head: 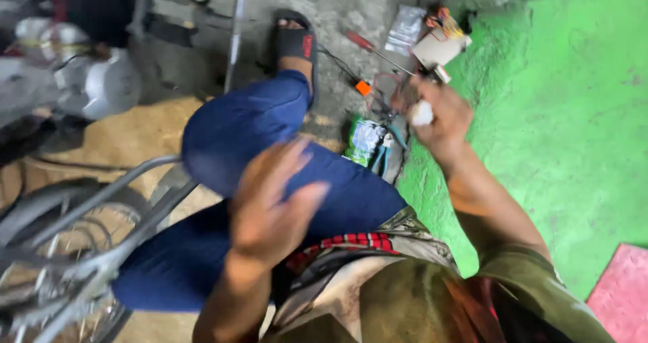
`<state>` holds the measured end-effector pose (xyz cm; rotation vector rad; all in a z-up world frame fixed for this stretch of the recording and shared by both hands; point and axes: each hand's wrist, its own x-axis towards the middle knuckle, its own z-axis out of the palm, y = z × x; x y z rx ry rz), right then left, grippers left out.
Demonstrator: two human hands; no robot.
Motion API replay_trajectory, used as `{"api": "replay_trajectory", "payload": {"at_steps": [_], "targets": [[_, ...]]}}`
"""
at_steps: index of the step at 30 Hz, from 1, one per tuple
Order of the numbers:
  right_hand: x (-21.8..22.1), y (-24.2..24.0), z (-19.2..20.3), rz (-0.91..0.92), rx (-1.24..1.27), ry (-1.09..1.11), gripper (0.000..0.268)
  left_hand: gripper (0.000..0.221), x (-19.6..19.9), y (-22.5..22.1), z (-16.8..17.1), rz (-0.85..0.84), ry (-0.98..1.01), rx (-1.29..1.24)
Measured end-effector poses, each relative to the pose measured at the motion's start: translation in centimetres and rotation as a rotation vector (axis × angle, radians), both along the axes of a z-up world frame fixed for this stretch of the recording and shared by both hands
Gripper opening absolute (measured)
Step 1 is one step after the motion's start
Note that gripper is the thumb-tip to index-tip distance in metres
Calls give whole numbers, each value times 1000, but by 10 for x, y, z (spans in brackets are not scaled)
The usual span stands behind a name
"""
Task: Repairing the electrical wiring of a motorcycle by stripping, twisting, and connecting wires
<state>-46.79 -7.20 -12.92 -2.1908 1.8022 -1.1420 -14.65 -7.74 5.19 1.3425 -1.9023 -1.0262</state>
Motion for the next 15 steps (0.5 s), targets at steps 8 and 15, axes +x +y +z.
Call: {"api": "replay_trajectory", "payload": {"at_steps": [8,15], "targets": [[86,-24,112,631,-92,-630,58,41,-42,-1,11,-15,358,-41],[111,-48,133,955,558,-1083,81,41,11,16,31,162,436,-206]]}}
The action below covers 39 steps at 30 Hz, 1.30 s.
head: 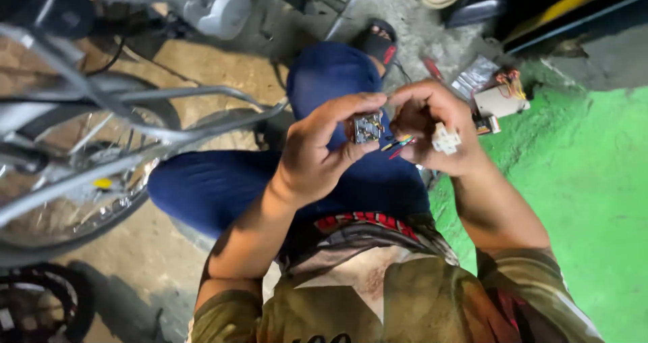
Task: Repairing the electrical wiring of a motorcycle by stripping, twisting, and connecting wires
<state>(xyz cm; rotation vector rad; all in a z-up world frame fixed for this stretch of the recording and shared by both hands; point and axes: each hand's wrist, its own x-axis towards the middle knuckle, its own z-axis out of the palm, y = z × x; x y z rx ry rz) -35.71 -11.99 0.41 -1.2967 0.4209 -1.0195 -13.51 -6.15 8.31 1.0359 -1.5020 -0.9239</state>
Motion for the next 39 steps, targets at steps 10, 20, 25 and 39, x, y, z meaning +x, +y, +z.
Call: {"api": "replay_trajectory", "payload": {"at_steps": [10,20,25,39], "targets": [[23,-16,32,-29,-369,301,26,35,14,8,-4,-34,173,-56],[15,-17,4,179,-149,174,53,35,22,13,-6,-87,229,-32],[29,-13,27,165,-313,149,36,42,21,16,-12,-69,333,-10],[35,-7,58,-91,-542,294,33,48,31,16,-18,-14,114,9]]}}
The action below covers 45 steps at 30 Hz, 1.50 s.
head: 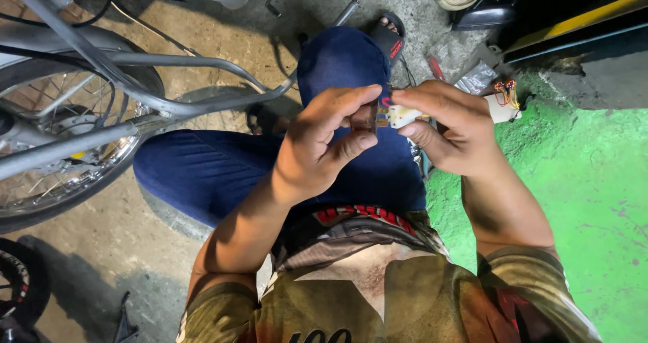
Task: Repairing the electrical wiring of a motorcycle by stripping, twisting, and connecting wires
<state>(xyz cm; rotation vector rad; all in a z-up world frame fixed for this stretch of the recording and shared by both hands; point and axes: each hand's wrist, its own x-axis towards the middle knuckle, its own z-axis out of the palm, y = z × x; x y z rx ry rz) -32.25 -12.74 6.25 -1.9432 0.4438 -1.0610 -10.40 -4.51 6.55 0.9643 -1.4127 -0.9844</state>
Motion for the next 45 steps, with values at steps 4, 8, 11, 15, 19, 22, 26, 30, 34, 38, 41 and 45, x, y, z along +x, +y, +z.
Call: {"api": "replay_trajectory", "payload": {"at_steps": [4,8,11,15,19,22,26,30,34,38,41,45], "targets": [[4,1,5,-19,-35,11,29,48,4,-1,7,34,-107,-11],[6,2,7,-48,-144,46,25,49,6,-2,15,87,-227,-37],[9,1,11,-73,-215,76,21,48,8,-1,20,97,-270,-57],[11,-1,14,-83,-236,75,20,47,4,1,20,76,-249,-61],[8,-3,6,-63,-202,67,21,48,1,3,16,111,-260,-57],[8,-3,5,-57,-184,54,21,49,0,3,16,128,-260,-53],[9,-3,4,-56,-161,50,21,47,2,2,20,137,-289,-75],[11,-2,9,-55,-116,21,24,48,2,4,20,147,-318,-64],[12,-2,9,-50,-90,14,24,48,1,3,20,165,-284,-67],[12,-4,0,-45,-88,-26,23,49,0,3,17,164,-320,-53],[11,-4,-1,-40,-93,-26,24,50,0,3,16,174,-353,-55],[10,-3,5,-28,-131,11,22,50,-2,3,13,182,-326,-53]]}}
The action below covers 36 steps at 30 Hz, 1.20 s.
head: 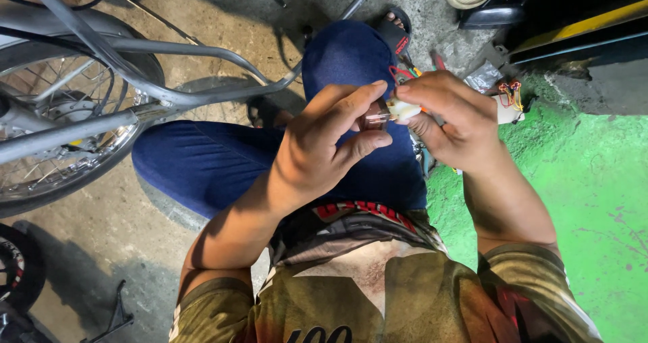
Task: Repairing the electrical wiring of a motorcycle by stripping, twisting, and connecting wires
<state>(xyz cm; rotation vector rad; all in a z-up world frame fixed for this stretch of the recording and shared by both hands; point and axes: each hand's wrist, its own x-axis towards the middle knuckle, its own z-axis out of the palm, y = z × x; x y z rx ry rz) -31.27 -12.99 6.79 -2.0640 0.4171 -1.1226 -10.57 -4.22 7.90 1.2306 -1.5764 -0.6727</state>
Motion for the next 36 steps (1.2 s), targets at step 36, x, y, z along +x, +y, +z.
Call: {"api": "replay_trajectory", "payload": {"at_steps": [36], "targets": [[35,1,12,-6,17,393,23,28,-18,-29,-38,467,-38,-51]]}}
